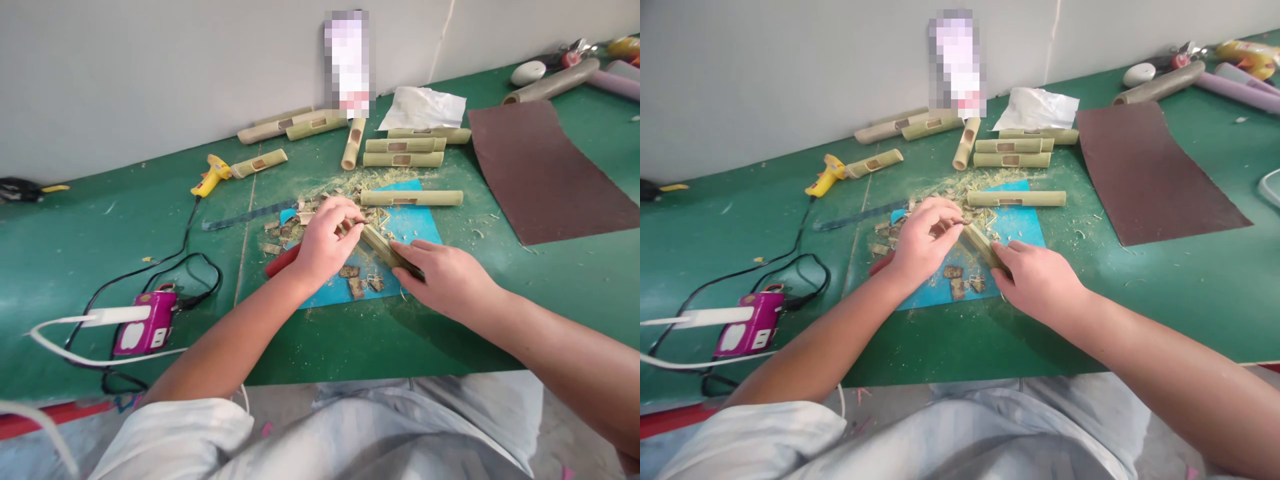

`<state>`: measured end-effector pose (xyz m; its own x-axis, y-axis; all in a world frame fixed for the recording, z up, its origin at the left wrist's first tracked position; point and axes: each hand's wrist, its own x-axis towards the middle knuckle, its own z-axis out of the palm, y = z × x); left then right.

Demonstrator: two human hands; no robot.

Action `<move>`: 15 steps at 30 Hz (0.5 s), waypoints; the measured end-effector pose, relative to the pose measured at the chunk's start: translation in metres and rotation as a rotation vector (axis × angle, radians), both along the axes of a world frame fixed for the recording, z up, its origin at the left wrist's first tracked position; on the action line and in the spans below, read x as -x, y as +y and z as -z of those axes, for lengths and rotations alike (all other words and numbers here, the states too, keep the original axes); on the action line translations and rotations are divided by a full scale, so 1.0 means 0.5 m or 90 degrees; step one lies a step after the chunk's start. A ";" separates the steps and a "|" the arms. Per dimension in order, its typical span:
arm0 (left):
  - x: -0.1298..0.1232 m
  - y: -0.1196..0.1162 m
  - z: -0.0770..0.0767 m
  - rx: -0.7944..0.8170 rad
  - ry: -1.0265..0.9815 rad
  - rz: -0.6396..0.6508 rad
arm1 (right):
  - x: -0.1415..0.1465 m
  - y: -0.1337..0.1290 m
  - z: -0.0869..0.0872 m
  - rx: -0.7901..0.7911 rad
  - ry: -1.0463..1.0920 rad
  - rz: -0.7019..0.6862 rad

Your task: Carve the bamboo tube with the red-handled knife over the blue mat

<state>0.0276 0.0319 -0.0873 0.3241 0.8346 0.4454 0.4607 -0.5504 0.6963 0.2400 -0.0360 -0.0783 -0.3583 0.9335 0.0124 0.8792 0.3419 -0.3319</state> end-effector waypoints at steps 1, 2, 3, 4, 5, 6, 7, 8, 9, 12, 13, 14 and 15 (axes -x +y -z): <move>0.001 0.001 0.000 -0.033 0.021 -0.001 | 0.000 0.000 0.000 0.000 0.001 -0.001; 0.002 0.002 0.001 -0.046 0.035 0.000 | 0.000 0.000 0.000 0.001 0.000 -0.002; 0.002 0.003 0.002 -0.043 0.039 0.000 | 0.000 0.001 0.000 0.003 -0.001 -0.003; 0.003 0.004 0.004 -0.025 0.037 0.000 | 0.000 0.001 0.000 0.005 -0.001 -0.003; 0.002 0.004 0.006 0.005 0.026 0.003 | 0.000 0.001 0.000 0.007 -0.002 -0.003; 0.002 0.005 0.007 0.041 0.013 0.009 | 0.000 0.001 -0.001 0.010 -0.002 -0.003; 0.001 0.006 0.008 0.076 0.001 0.021 | 0.000 0.001 0.000 0.012 -0.001 -0.003; 0.001 0.006 0.009 0.104 -0.009 0.034 | 0.000 0.001 0.000 0.013 0.000 -0.004; 0.000 0.007 0.008 0.124 -0.013 0.045 | 0.000 0.001 0.000 0.014 0.001 -0.005; -0.002 0.007 0.005 0.147 -0.015 0.058 | -0.001 0.000 0.001 0.011 0.002 -0.005; -0.003 0.007 0.004 0.154 -0.023 0.054 | -0.001 0.000 0.002 0.010 0.001 -0.004; -0.003 0.006 0.002 0.163 -0.034 0.049 | -0.001 0.000 0.001 0.008 -0.001 -0.002; -0.004 0.005 0.001 0.171 -0.047 0.044 | -0.001 -0.001 0.001 0.008 -0.001 -0.001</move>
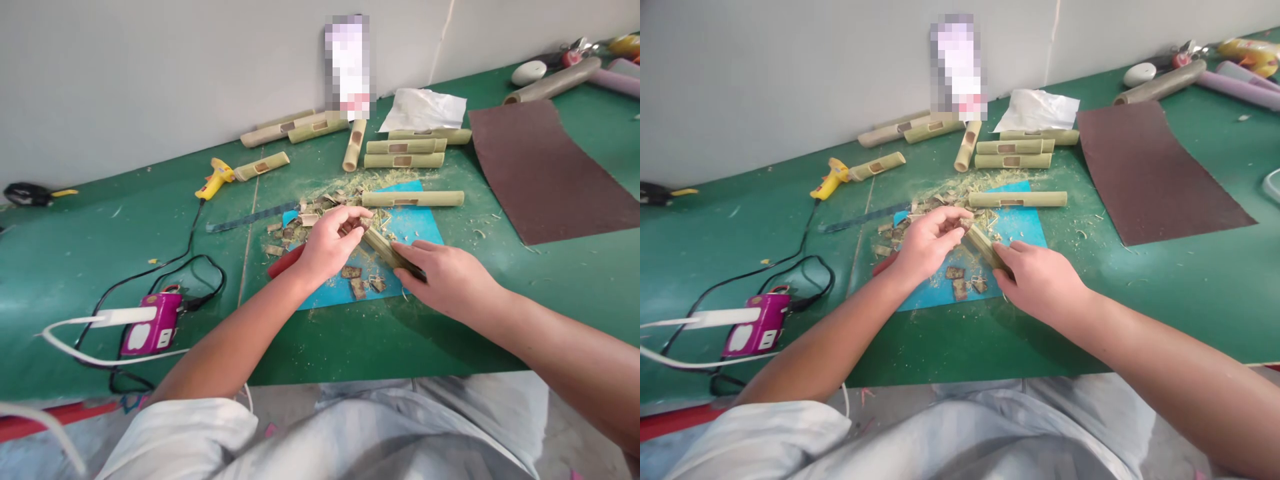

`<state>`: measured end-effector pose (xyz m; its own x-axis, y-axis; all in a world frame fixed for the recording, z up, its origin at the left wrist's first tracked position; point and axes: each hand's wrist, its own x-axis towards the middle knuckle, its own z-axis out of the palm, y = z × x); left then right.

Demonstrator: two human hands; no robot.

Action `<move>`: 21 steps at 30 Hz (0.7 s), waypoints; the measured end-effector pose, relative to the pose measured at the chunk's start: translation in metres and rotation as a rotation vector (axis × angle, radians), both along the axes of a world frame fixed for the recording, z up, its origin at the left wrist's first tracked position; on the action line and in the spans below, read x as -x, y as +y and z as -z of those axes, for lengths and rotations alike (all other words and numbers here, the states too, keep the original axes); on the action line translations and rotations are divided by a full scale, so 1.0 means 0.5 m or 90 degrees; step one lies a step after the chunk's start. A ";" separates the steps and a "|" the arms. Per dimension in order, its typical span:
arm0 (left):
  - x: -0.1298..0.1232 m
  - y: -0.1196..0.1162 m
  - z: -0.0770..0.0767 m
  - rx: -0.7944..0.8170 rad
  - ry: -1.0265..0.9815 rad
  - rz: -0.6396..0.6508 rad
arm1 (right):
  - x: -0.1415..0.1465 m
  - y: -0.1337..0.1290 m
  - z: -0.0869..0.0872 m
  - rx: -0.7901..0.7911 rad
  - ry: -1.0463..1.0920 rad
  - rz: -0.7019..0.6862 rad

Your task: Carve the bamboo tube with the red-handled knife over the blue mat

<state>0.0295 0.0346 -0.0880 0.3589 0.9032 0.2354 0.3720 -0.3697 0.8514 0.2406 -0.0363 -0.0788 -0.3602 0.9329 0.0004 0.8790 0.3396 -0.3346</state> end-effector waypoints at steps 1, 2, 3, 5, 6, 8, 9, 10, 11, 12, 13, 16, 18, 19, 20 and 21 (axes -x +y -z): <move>0.000 0.000 -0.001 0.007 -0.009 -0.008 | 0.000 0.000 -0.001 0.000 0.000 0.000; -0.001 -0.001 -0.001 0.011 -0.012 -0.016 | 0.000 -0.001 -0.001 0.001 -0.001 -0.001; -0.001 -0.001 -0.002 0.010 -0.011 -0.024 | 0.000 -0.001 -0.002 0.002 -0.001 -0.002; -0.001 0.000 -0.002 0.001 -0.003 -0.037 | 0.000 -0.001 -0.003 0.003 -0.001 -0.002; -0.001 0.000 -0.001 -0.006 0.001 -0.041 | 0.001 0.000 -0.003 0.002 0.000 -0.002; -0.001 -0.001 0.000 -0.020 0.002 -0.041 | 0.001 0.000 -0.002 -0.002 0.000 -0.002; -0.002 -0.002 0.002 -0.024 0.001 -0.039 | 0.001 0.001 -0.002 -0.003 0.000 -0.001; -0.003 -0.003 0.003 -0.026 -0.004 -0.037 | 0.002 0.001 -0.002 -0.003 0.000 -0.001; -0.003 -0.004 0.004 -0.026 -0.010 -0.036 | 0.002 0.001 -0.002 -0.002 0.000 -0.001; -0.004 -0.005 0.005 -0.024 -0.018 -0.036 | 0.003 0.001 -0.002 0.000 -0.001 0.000; -0.005 -0.006 0.006 -0.022 -0.025 -0.036 | 0.003 0.001 -0.002 0.003 -0.003 0.001; -0.004 -0.008 0.006 -0.047 -0.021 -0.019 | 0.003 0.001 -0.003 0.005 -0.006 0.001; -0.001 -0.007 0.003 -0.115 0.021 0.007 | 0.003 0.001 -0.003 0.003 -0.006 0.002; 0.001 -0.007 0.001 -0.158 0.046 0.020 | 0.002 0.001 -0.003 0.001 -0.006 0.001; 0.003 -0.006 -0.001 -0.197 0.070 0.034 | 0.002 0.001 -0.003 0.001 -0.006 0.001; 0.005 -0.005 -0.002 -0.229 0.089 0.046 | 0.001 0.001 -0.003 0.001 -0.006 0.000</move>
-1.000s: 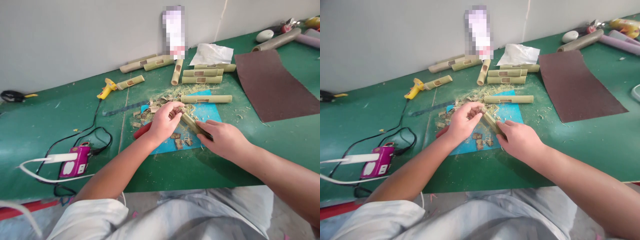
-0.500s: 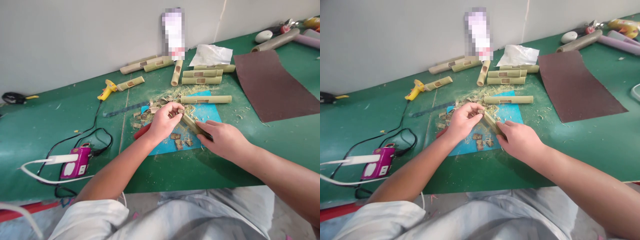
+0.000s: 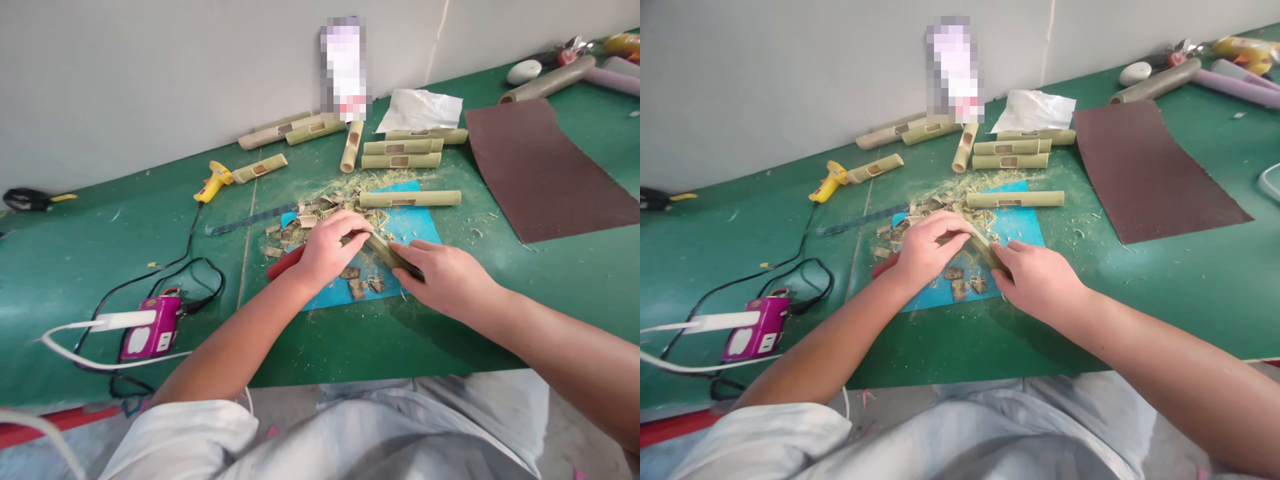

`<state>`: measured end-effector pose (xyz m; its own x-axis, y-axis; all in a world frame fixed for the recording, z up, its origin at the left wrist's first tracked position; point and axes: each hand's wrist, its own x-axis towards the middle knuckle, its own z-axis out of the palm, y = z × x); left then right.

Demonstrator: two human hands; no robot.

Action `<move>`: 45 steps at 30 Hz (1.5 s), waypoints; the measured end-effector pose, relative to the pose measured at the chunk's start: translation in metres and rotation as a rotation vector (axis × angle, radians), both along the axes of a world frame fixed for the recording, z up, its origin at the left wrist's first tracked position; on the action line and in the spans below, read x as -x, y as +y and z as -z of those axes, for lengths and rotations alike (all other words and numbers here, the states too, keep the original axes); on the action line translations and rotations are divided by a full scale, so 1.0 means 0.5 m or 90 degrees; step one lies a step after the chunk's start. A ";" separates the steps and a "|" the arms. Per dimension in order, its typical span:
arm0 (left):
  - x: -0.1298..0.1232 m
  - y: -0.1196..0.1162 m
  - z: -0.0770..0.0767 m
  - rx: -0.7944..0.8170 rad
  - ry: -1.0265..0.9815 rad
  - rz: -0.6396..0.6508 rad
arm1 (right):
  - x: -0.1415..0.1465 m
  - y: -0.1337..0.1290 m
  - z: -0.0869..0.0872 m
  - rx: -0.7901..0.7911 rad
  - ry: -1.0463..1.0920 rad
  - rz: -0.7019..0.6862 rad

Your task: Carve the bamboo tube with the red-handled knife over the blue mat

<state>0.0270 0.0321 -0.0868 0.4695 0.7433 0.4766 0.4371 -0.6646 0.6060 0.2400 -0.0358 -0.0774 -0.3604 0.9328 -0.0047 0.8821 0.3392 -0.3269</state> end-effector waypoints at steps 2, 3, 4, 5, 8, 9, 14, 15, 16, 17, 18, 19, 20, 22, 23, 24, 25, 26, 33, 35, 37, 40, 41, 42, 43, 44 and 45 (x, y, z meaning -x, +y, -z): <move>0.006 0.002 -0.001 -0.033 0.023 0.022 | 0.000 0.000 0.000 0.002 0.001 -0.001; 0.009 0.003 -0.001 -0.041 0.031 0.033 | 0.000 0.000 0.000 0.003 0.001 -0.001; 0.012 0.004 0.000 -0.049 0.037 0.041 | 0.000 0.000 0.000 0.003 0.001 0.000; 0.016 0.006 0.001 -0.058 0.041 0.045 | 0.000 -0.001 0.000 0.004 0.001 0.001; 0.025 0.010 0.005 -0.090 0.047 0.045 | 0.000 0.000 0.000 0.005 0.001 0.003; 0.027 0.012 0.006 -0.098 0.056 0.045 | 0.000 0.000 0.000 0.005 0.002 0.003; 0.030 0.019 0.011 -0.155 0.144 0.045 | 0.001 0.000 -0.001 0.007 0.004 0.003; 0.030 0.019 0.012 -0.171 0.157 0.042 | 0.001 0.000 -0.001 0.008 0.004 0.002; 0.029 0.019 0.013 -0.186 0.170 0.038 | 0.001 0.000 -0.002 0.010 0.004 0.001; 0.029 0.018 0.014 -0.200 0.184 0.036 | 0.001 0.000 -0.003 0.012 0.003 0.001; 0.029 0.018 0.015 -0.215 0.198 0.038 | 0.001 0.000 -0.004 0.013 0.003 0.000; 0.028 0.018 0.016 -0.229 0.212 0.044 | 0.001 -0.001 -0.004 0.015 0.001 0.000; 0.029 0.018 0.016 -0.242 0.223 0.050 | 0.001 -0.001 -0.005 0.016 0.001 0.000; 0.030 0.019 0.017 -0.264 0.233 0.056 | 0.000 -0.001 -0.005 0.016 0.000 0.001; 0.031 0.021 0.017 -0.274 0.234 0.057 | 0.000 -0.001 -0.005 0.016 0.001 0.002; 0.031 0.022 0.017 -0.285 0.233 0.054 | -0.001 -0.001 -0.004 0.016 0.002 0.001; 0.032 0.023 0.017 -0.298 0.232 0.052 | -0.001 -0.001 -0.004 0.016 0.003 0.001; 0.031 0.024 0.017 -0.312 0.231 0.054 | -0.001 -0.001 -0.003 0.015 0.004 0.000; 0.018 0.015 0.021 -0.356 0.207 0.128 | 0.002 0.000 -0.001 0.020 -0.003 0.002; 0.021 0.017 0.023 -0.369 0.216 0.141 | 0.003 0.000 -0.002 0.022 0.000 0.002; 0.024 0.020 0.024 -0.375 0.223 0.124 | 0.003 -0.001 -0.002 0.022 0.003 0.004; 0.023 0.019 0.025 -0.369 0.221 0.108 | 0.003 -0.002 -0.001 0.017 0.006 0.004; 0.021 0.017 0.025 -0.365 0.220 0.121 | 0.003 -0.002 -0.001 0.017 0.006 0.003; 0.019 0.015 0.024 -0.363 0.218 0.137 | 0.004 -0.002 -0.001 0.017 0.006 0.002; 0.017 0.014 0.024 -0.363 0.216 0.149 | 0.004 -0.002 -0.001 0.015 0.006 0.002; 0.016 0.014 0.023 -0.365 0.213 0.151 | 0.004 -0.002 -0.001 0.014 0.006 0.004; 0.016 0.015 0.023 -0.366 0.212 0.142 | 0.004 -0.002 -0.001 0.012 0.006 0.005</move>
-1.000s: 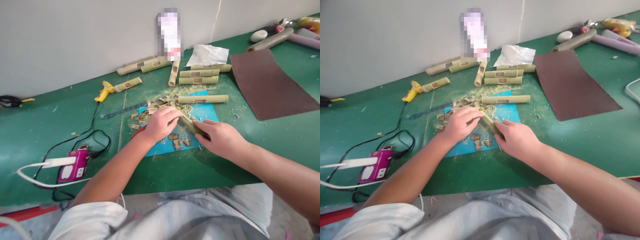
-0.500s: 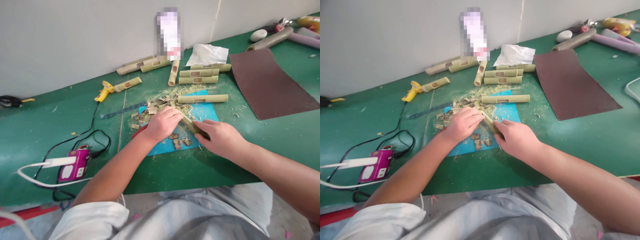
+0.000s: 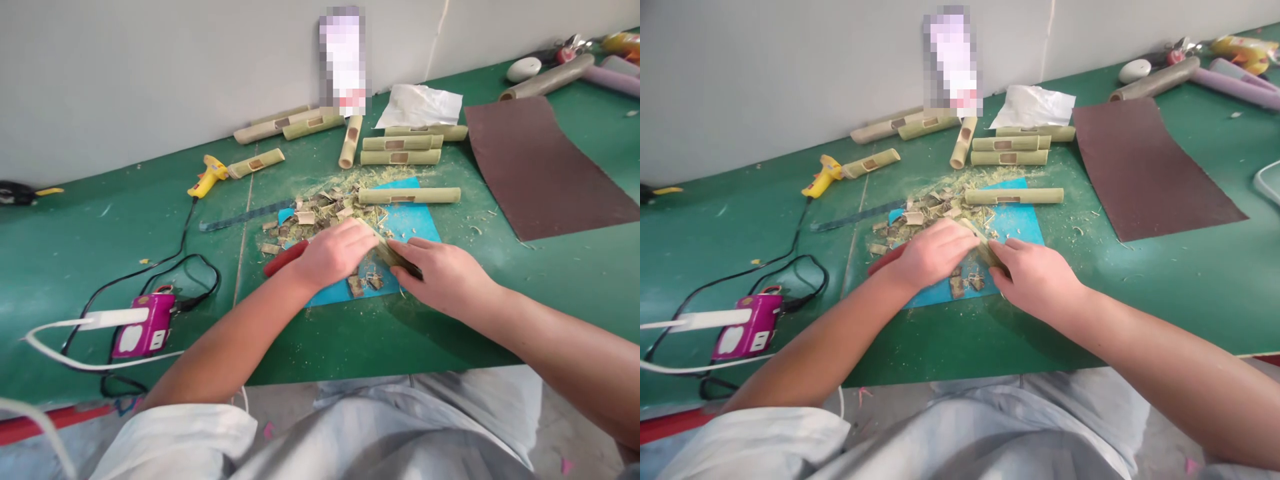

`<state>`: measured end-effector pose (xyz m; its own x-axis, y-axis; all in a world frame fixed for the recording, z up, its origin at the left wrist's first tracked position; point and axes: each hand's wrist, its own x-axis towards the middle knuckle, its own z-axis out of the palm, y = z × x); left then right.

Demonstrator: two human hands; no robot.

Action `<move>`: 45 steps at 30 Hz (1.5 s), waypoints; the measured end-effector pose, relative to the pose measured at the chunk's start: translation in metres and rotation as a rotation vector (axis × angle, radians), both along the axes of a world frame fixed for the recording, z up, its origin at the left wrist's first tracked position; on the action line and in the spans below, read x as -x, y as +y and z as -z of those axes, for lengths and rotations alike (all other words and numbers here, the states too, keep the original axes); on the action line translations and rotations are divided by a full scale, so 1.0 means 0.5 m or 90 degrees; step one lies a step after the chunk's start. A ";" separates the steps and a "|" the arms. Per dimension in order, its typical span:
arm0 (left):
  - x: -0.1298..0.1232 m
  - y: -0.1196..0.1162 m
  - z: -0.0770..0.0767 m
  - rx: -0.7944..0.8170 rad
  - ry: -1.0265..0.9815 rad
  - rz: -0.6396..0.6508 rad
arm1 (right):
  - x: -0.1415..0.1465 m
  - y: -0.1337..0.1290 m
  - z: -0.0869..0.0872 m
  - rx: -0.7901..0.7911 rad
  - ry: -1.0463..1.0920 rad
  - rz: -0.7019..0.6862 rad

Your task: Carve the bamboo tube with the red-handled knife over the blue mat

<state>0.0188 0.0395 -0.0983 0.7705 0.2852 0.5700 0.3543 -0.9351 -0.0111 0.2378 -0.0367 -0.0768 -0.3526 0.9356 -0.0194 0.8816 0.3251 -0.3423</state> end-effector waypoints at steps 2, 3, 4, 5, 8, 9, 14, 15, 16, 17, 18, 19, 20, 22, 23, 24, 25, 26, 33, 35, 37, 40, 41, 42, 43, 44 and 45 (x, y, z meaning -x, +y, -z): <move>0.000 0.001 0.000 -0.008 -0.007 -0.034 | 0.000 0.000 0.000 -0.003 0.000 0.003; 0.000 0.000 0.000 -0.012 -0.006 -0.046 | 0.000 0.000 0.000 -0.005 0.000 0.001; -0.001 -0.001 0.000 -0.014 -0.002 -0.047 | 0.000 0.000 0.001 -0.005 0.001 -0.003; -0.003 -0.004 0.001 -0.015 0.004 -0.037 | 0.001 0.000 0.002 -0.004 0.003 -0.007; -0.007 -0.009 -0.001 -0.023 0.012 -0.013 | 0.001 0.001 0.004 -0.013 0.005 -0.006; -0.007 -0.009 -0.002 -0.027 0.010 -0.021 | 0.001 0.001 0.005 -0.018 0.005 -0.005; -0.013 -0.016 -0.008 -0.019 0.005 -0.062 | -0.001 -0.001 0.005 -0.019 0.001 -0.008; -0.016 -0.018 -0.008 -0.006 0.010 -0.049 | -0.001 -0.002 0.005 -0.017 0.000 -0.008; -0.017 -0.020 -0.009 0.007 0.012 -0.038 | -0.001 -0.002 0.004 -0.017 -0.001 -0.009; -0.017 -0.020 -0.009 0.016 0.008 -0.036 | -0.001 -0.002 0.004 -0.019 -0.002 -0.008; -0.015 -0.019 -0.009 0.017 0.002 -0.043 | -0.001 -0.003 0.003 -0.021 -0.003 -0.006; -0.013 -0.018 -0.009 0.013 -0.006 -0.061 | -0.001 -0.003 0.003 -0.023 -0.004 -0.004; -0.012 -0.016 -0.009 0.007 -0.011 -0.081 | 0.000 -0.002 0.003 -0.025 -0.005 -0.004; -0.010 -0.016 -0.008 0.010 -0.014 -0.099 | 0.000 -0.002 0.003 -0.024 -0.005 -0.006; -0.011 -0.016 -0.007 0.019 -0.014 -0.090 | 0.001 -0.002 0.003 -0.022 -0.005 -0.007; -0.011 -0.018 -0.006 0.031 -0.014 -0.074 | 0.001 -0.001 0.004 -0.020 -0.004 -0.008; -0.012 -0.018 -0.005 0.041 -0.015 -0.057 | 0.001 -0.001 0.005 -0.019 -0.003 -0.007; -0.011 -0.017 -0.004 0.044 -0.015 -0.045 | 0.001 -0.001 0.005 -0.020 -0.003 -0.006; -0.003 -0.007 -0.005 -0.002 0.001 -0.085 | 0.001 -0.002 0.004 -0.021 -0.004 -0.009; -0.006 -0.011 -0.005 0.003 0.006 -0.045 | 0.002 -0.003 0.002 -0.015 -0.006 -0.010; -0.006 -0.011 -0.006 0.004 0.005 -0.036 | 0.003 -0.002 0.001 -0.018 -0.005 -0.005; -0.004 -0.009 -0.008 -0.011 0.018 -0.068 | 0.004 -0.002 0.001 -0.021 -0.005 -0.001; -0.004 -0.010 -0.009 -0.015 0.027 -0.066 | 0.004 -0.001 0.001 -0.017 -0.005 -0.002; -0.005 -0.011 -0.009 -0.016 0.036 -0.056 | 0.005 -0.001 0.001 -0.013 -0.003 -0.003; -0.005 -0.012 -0.009 -0.016 0.041 -0.041 | 0.005 -0.001 0.001 -0.009 -0.002 -0.003; -0.005 -0.013 -0.009 -0.019 0.043 -0.028 | 0.005 -0.001 0.000 -0.007 -0.002 -0.001; -0.003 -0.012 -0.008 -0.023 0.040 -0.023 | 0.004 -0.001 -0.001 -0.004 -0.003 0.001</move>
<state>0.0204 0.0337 -0.0942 0.7947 0.2934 0.5314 0.3856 -0.9201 -0.0686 0.2356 -0.0373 -0.0763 -0.3509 0.9363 -0.0147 0.8836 0.3259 -0.3362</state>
